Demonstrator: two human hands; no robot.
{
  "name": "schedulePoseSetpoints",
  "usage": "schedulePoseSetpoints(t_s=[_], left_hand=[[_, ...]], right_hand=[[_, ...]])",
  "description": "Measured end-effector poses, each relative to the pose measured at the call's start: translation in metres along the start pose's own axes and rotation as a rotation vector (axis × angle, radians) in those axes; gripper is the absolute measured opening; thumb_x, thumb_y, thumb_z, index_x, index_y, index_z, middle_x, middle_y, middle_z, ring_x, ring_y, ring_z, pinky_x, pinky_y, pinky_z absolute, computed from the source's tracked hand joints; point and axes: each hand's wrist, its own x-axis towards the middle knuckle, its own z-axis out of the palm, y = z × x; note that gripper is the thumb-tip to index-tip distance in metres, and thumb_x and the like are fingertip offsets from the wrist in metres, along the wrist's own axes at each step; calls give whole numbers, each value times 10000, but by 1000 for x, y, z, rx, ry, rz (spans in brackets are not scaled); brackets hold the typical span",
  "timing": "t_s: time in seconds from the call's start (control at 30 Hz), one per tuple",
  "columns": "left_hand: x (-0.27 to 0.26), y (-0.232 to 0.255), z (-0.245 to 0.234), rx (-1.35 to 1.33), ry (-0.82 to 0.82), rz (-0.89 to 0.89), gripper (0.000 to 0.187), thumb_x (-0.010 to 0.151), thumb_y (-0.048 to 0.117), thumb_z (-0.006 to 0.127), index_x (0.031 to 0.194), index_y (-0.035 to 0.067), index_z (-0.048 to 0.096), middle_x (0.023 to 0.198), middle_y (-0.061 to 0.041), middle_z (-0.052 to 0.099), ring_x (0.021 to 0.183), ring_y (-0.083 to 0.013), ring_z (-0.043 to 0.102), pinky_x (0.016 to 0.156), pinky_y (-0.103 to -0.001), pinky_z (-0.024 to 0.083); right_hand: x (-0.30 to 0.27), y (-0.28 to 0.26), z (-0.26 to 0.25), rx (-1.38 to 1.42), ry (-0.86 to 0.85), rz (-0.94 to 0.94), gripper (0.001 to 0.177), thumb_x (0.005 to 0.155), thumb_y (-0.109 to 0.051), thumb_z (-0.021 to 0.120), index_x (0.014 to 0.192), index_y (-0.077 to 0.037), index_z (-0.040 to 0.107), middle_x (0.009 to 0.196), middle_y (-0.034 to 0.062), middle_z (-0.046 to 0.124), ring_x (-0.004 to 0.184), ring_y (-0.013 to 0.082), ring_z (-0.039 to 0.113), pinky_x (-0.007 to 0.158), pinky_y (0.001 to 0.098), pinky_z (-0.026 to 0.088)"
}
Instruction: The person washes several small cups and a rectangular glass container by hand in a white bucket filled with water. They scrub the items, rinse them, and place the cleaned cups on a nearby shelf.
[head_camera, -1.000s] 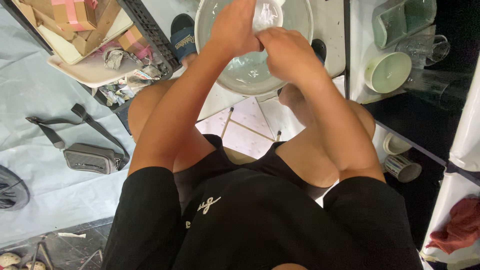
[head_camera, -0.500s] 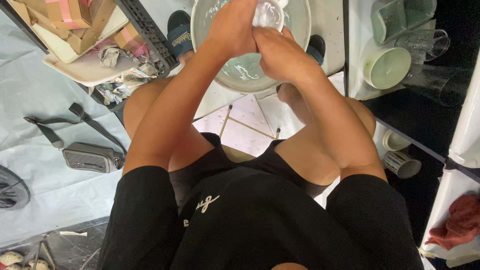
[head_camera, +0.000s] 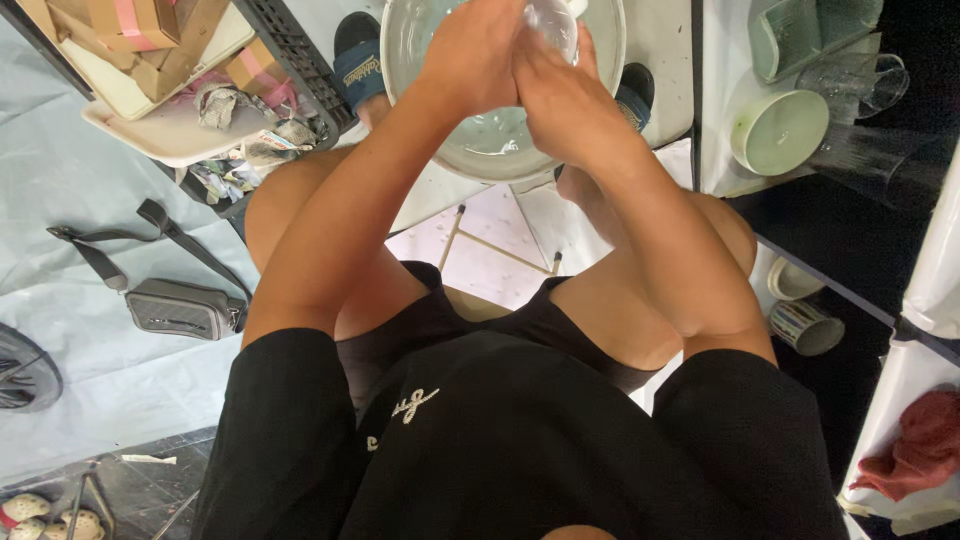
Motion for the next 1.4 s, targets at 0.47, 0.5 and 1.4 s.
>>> schedulePoseSetpoints(t_s=[0.47,0.5,1.4], left_hand=[[-6,16,-18,3,-74,-16,864,550,203,921,1277,17,492,1091,-207,649,914,-438,645,706,-500,537],[-3,15,-18,-16,-65,-24,850,543,196,913,1264,29,496,1102,-205,652,908,-433,652,699,-493,544],[3,15,-15,53,-16,20,702,626,273,916,1183,44,555,1050,-202,669,944,-444,633,751,-512,524]], right_hand=[[-15,0,0,-22,58,7,502,877,138,536,1361,8,565,1486,195,565,1476,344,447,1174,668,119],[-12,-1,-1,-18,32,-4,455,877,140,541,1308,-1,572,1493,191,557,1515,348,422,1176,669,101],[-30,3,4,209,94,149,579,851,181,521,1352,-93,619,1048,113,732,1151,298,664,1237,669,25]])
